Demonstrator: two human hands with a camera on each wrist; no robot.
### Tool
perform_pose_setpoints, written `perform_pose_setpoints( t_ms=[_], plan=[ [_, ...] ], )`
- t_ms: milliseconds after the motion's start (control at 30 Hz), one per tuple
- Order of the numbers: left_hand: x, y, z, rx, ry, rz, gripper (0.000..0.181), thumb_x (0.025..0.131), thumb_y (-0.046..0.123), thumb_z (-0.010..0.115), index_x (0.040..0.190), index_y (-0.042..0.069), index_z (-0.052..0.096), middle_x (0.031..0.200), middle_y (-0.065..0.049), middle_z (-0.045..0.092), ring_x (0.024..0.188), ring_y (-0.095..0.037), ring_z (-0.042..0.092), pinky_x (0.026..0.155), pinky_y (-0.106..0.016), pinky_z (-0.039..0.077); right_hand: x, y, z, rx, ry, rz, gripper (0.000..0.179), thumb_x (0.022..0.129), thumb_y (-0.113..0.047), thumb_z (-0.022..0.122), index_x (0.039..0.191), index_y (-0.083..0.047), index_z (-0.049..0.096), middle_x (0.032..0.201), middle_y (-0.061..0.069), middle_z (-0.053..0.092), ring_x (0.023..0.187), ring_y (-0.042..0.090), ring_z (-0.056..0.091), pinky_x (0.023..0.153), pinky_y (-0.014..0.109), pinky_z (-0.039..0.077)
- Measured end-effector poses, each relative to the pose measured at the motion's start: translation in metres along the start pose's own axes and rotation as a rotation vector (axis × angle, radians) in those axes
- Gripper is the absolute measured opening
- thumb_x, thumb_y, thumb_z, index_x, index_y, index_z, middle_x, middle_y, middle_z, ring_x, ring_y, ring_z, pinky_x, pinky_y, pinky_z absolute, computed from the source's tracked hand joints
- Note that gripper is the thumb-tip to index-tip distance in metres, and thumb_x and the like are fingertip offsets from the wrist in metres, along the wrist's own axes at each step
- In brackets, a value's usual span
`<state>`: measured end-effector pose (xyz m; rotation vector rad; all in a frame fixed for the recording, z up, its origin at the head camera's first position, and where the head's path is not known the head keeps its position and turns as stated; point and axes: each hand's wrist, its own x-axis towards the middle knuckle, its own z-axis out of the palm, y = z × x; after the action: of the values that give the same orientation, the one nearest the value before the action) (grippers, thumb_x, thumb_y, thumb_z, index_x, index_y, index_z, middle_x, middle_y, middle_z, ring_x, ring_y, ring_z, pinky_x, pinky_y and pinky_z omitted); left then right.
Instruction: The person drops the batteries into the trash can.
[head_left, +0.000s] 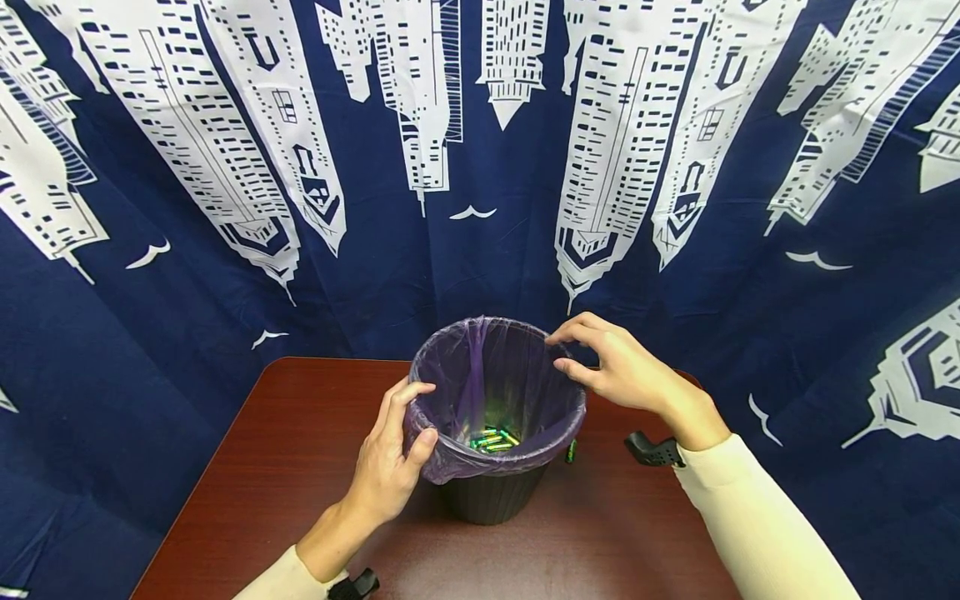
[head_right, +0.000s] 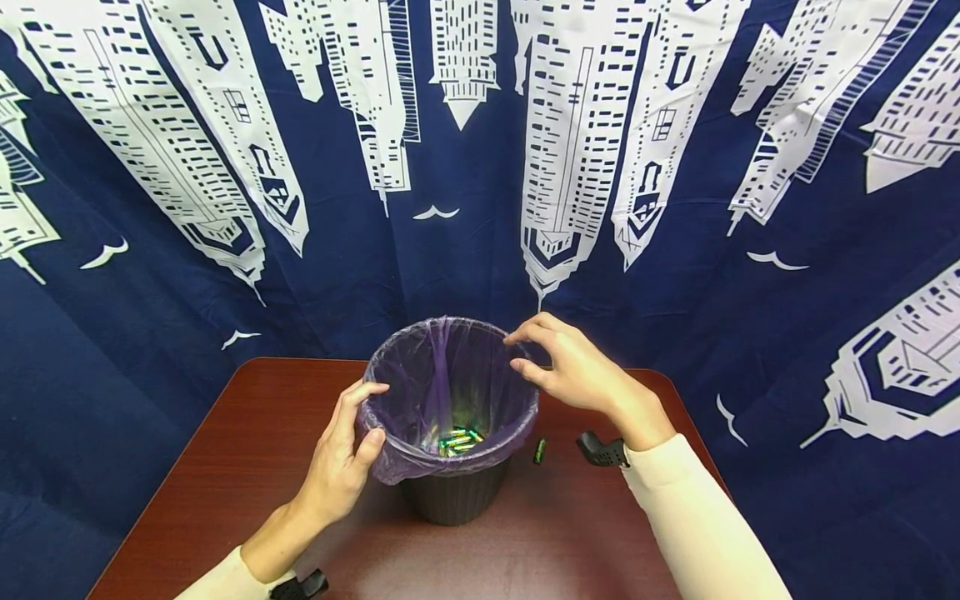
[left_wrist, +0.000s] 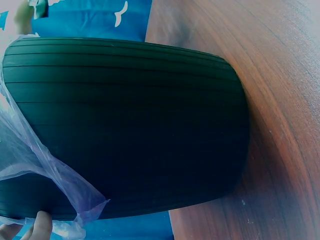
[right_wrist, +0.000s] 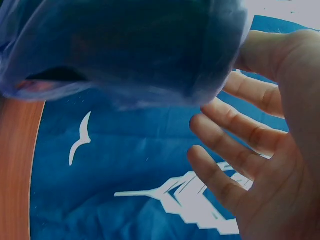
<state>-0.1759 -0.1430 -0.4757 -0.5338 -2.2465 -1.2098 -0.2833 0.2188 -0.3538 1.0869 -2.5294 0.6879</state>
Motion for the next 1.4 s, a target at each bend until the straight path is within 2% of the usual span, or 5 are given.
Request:
perform_pose_setpoints(
  t_ms=[200, 500, 700, 1067, 1400],
  plan=[
    [0.0, 0.0, 0.0, 0.002, 0.004, 0.002, 0.064, 0.105, 0.027, 0.07, 0.167, 0.023, 0.054, 0.176, -0.007, 0.053, 0.15, -0.036, 0.069, 0.101, -0.058, 0.068, -0.012, 0.013, 0.0, 0.008, 0.029, 0.05, 0.026, 0.107, -0.013, 0.085, 0.133, -0.013, 0.084, 0.13, 0.003, 0.081, 0.115, 0.027, 0.079, 0.099, 0.052, 0.064],
    [-0.002, -0.001, 0.001, 0.004, 0.007, -0.006, 0.064, 0.105, 0.027, 0.069, 0.167, 0.026, 0.054, 0.176, -0.007, 0.054, 0.149, -0.036, 0.069, 0.099, -0.055, 0.067, -0.031, 0.032, 0.009, 0.075, -0.016, 0.177, 0.024, 0.113, -0.016, 0.077, 0.136, -0.017, 0.082, 0.135, 0.003, 0.08, 0.122, 0.027, 0.08, 0.109, 0.055, 0.065],
    [-0.002, 0.0, 0.0, -0.004, 0.005, -0.01, 0.065, 0.105, 0.027, 0.069, 0.167, 0.028, 0.053, 0.176, -0.007, 0.054, 0.149, -0.035, 0.069, 0.099, -0.054, 0.068, -0.051, 0.047, 0.026, 0.082, -0.05, 0.211, 0.028, 0.11, -0.012, 0.081, 0.138, -0.012, 0.08, 0.132, 0.006, 0.081, 0.122, 0.03, 0.08, 0.108, 0.054, 0.061],
    [0.0, 0.0, 0.001, -0.001, 0.003, -0.01, 0.064, 0.105, 0.028, 0.069, 0.167, 0.026, 0.053, 0.177, -0.006, 0.053, 0.151, -0.034, 0.069, 0.1, -0.055, 0.068, -0.087, 0.076, 0.063, 0.168, -0.116, 0.314, 0.033, 0.108, -0.018, 0.085, 0.139, -0.009, 0.079, 0.134, 0.009, 0.078, 0.118, 0.029, 0.083, 0.102, 0.049, 0.068],
    [0.001, -0.001, 0.001, 0.0, 0.009, 0.001, 0.065, 0.104, 0.026, 0.069, 0.167, 0.026, 0.054, 0.177, -0.006, 0.054, 0.148, -0.034, 0.07, 0.097, -0.054, 0.067, -0.115, 0.093, 0.097, 0.264, -0.161, 0.392, 0.039, 0.104, -0.02, 0.09, 0.139, -0.009, 0.078, 0.135, 0.014, 0.075, 0.122, 0.036, 0.079, 0.103, 0.056, 0.069]
  ],
)
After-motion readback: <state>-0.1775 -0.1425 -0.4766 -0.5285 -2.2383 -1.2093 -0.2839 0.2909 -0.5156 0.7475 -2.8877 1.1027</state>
